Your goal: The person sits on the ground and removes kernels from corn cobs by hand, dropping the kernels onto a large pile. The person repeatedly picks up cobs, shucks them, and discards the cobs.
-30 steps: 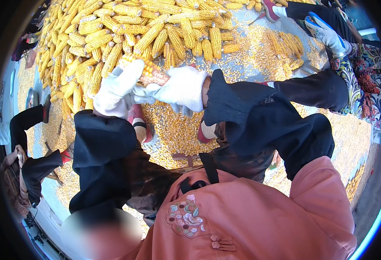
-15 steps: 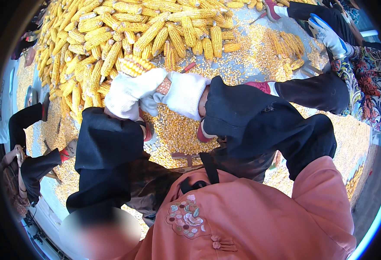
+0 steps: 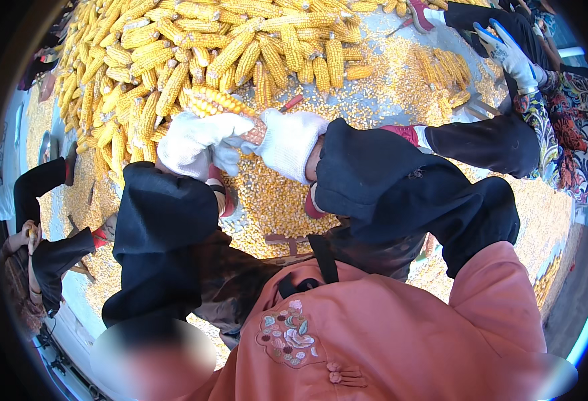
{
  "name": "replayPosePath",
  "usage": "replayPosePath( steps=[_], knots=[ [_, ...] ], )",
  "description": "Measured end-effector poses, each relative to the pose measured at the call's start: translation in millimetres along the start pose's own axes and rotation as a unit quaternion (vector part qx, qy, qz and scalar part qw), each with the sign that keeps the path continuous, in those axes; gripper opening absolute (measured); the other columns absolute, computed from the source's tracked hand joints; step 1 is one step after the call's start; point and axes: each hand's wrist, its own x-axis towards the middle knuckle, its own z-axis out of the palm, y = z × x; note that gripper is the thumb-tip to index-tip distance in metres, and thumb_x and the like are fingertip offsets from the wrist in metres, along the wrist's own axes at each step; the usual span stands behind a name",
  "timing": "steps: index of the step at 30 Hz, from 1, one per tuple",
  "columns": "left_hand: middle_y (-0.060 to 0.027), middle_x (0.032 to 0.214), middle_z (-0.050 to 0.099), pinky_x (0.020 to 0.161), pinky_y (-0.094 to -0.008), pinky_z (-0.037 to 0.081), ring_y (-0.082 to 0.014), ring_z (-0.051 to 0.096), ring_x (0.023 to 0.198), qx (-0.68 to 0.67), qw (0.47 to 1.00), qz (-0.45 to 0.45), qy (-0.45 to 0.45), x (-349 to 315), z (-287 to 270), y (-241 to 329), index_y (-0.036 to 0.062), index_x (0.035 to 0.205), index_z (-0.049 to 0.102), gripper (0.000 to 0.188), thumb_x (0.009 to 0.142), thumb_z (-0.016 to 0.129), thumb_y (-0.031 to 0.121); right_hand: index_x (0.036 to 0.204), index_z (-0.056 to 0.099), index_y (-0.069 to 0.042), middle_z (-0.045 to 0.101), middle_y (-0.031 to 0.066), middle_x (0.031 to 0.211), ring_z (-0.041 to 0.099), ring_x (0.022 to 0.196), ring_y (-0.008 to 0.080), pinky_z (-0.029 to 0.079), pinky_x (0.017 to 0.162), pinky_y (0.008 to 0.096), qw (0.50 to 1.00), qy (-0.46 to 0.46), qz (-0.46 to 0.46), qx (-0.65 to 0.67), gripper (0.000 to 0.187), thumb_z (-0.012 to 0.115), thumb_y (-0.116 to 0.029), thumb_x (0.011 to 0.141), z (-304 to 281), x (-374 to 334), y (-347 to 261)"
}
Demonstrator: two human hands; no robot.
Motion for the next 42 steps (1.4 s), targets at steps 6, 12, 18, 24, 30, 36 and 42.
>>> replayPosePath(
  steps=[6,12,18,24,30,36,42],
  knots=[
    [-0.0086,0.069,0.062,0.046,-0.0258,0.045,-0.0163,0.057,0.053,0.034,0.998,0.036,0.033,-11,9,1,-0.0020,0.081,0.063,0.025,0.078,0.055,0.022,0.085,0.050,-0.004,0.057,0.0167,0.062,0.059,0.057,0.0330,0.046,0.050,0.0399,0.997,0.075,0.002,0.025,0.029,0.050,-0.033,0.080,25,8,6],
    [-0.0094,0.072,0.062,0.052,-0.0289,0.047,-0.0188,0.058,0.058,0.010,0.997,0.040,-0.058,13,-25,-30,-0.0030,0.085,0.062,0.021,0.074,0.059,0.014,0.084,0.050,-0.002,0.057,0.0175,0.063,0.059,0.057,0.0328,0.046,0.050,0.0404,0.994,0.096,-0.050,0.008,0.031,0.049,-0.032,0.079,31,8,15],
    [-0.0141,0.084,0.061,0.050,-0.0243,0.046,-0.0195,0.059,0.061,-0.083,0.987,0.132,0.041,8,-17,-31,-0.0048,0.099,0.057,0.034,0.075,0.062,0.018,0.086,0.050,-0.001,0.057,0.0176,0.063,0.059,0.058,0.0326,0.047,0.050,0.0399,0.995,0.081,-0.001,0.058,0.032,0.049,-0.032,0.079,21,3,7],
    [-0.0074,0.085,0.062,0.067,-0.0271,0.047,-0.0146,0.059,0.076,-0.074,0.994,0.016,-0.073,-1,-16,-8,-0.0005,0.096,0.060,0.026,0.075,0.062,0.016,0.089,0.050,-0.004,0.058,0.0163,0.065,0.059,0.060,0.0327,0.047,0.052,0.0401,0.996,0.079,-0.012,0.032,0.034,0.049,-0.037,0.079,45,12,20],
    [-0.0074,0.086,0.061,0.068,-0.0288,0.047,-0.0176,0.059,0.079,0.019,0.994,0.103,0.027,6,-22,-35,0.0002,0.100,0.054,0.030,0.071,0.061,0.008,0.091,0.053,-0.006,0.060,0.0169,0.071,0.060,0.065,0.0324,0.048,0.056,0.0402,0.999,0.025,0.013,0.024,0.045,0.052,-0.049,0.076,28,3,5],
    [-0.0093,0.093,0.060,0.071,-0.0298,0.047,-0.0190,0.058,0.083,-0.101,0.990,0.089,-0.033,16,-21,-31,-0.0013,0.108,0.049,0.040,0.069,0.057,-0.002,0.090,0.054,-0.003,0.060,0.0191,0.072,0.060,0.068,0.0334,0.048,0.060,0.0393,0.995,0.022,0.048,0.088,0.054,0.053,-0.055,0.073,20,3,14],
    [-0.0125,0.096,0.059,0.072,-0.0281,0.048,-0.0176,0.059,0.079,-0.044,0.998,0.042,0.001,-5,-29,-10,-0.0051,0.120,0.040,0.062,0.064,0.065,0.008,0.092,0.053,-0.003,0.060,0.0187,0.072,0.060,0.068,0.0339,0.048,0.061,0.0397,0.995,0.000,0.031,0.094,0.056,0.052,-0.056,0.073,16,7,9]
  ],
)
